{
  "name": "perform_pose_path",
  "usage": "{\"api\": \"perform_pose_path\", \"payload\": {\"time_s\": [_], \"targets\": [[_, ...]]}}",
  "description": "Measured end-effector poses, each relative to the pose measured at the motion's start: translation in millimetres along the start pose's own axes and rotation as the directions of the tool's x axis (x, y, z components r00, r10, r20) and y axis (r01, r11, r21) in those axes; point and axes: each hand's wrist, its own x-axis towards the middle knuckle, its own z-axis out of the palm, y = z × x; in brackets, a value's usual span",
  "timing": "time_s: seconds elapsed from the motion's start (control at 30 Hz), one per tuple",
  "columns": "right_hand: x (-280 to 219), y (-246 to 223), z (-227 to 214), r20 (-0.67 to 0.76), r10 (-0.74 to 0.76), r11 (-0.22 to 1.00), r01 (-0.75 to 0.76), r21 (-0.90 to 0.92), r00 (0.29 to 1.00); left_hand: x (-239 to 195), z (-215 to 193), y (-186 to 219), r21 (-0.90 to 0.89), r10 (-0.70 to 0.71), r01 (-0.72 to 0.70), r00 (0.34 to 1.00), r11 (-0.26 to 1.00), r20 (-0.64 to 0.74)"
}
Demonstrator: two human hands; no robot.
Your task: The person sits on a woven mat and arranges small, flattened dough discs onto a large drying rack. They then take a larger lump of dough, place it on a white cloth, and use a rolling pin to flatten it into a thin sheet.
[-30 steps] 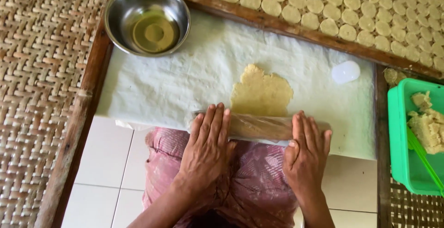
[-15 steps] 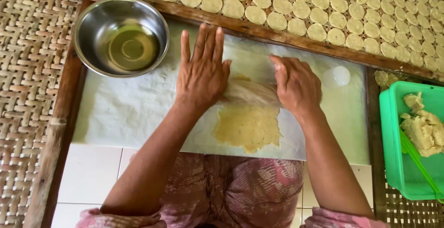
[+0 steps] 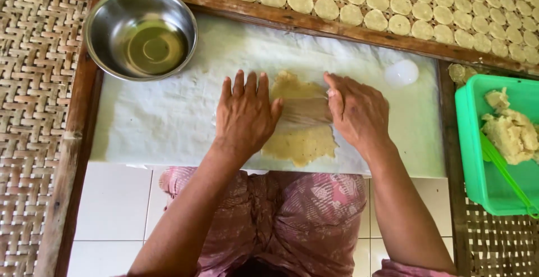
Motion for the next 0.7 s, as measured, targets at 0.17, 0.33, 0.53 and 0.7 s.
{"api": "perform_pose_path", "payload": {"time_s": [0.17,0.33,0.53,0.7], "targets": [[-37,-10,-1,0.048,0.04,0.994,-0.044,0.104,0.998,-39,4,7,0.036,0.059,-0.056,0.995,0.998,-0.077],[-63,-23,-3,-0.124,0.01,0.998,-0.001,0.069,0.992,-65,-3,14,0.006,0.075,-0.075,0.994,0.997,-0.085],[-86,-25,4,-0.042,0.083,0.995,-0.08,0.064,0.996,-92,-3,17,-0.039,0.127,-0.132,0.984,0.99,-0.124],[-107,-34,7,-0.095,0.081,0.994,-0.073,0.083,0.992,-117,-1,21,-0.057,0.122,-0.129,0.986,0.99,-0.114]]}}
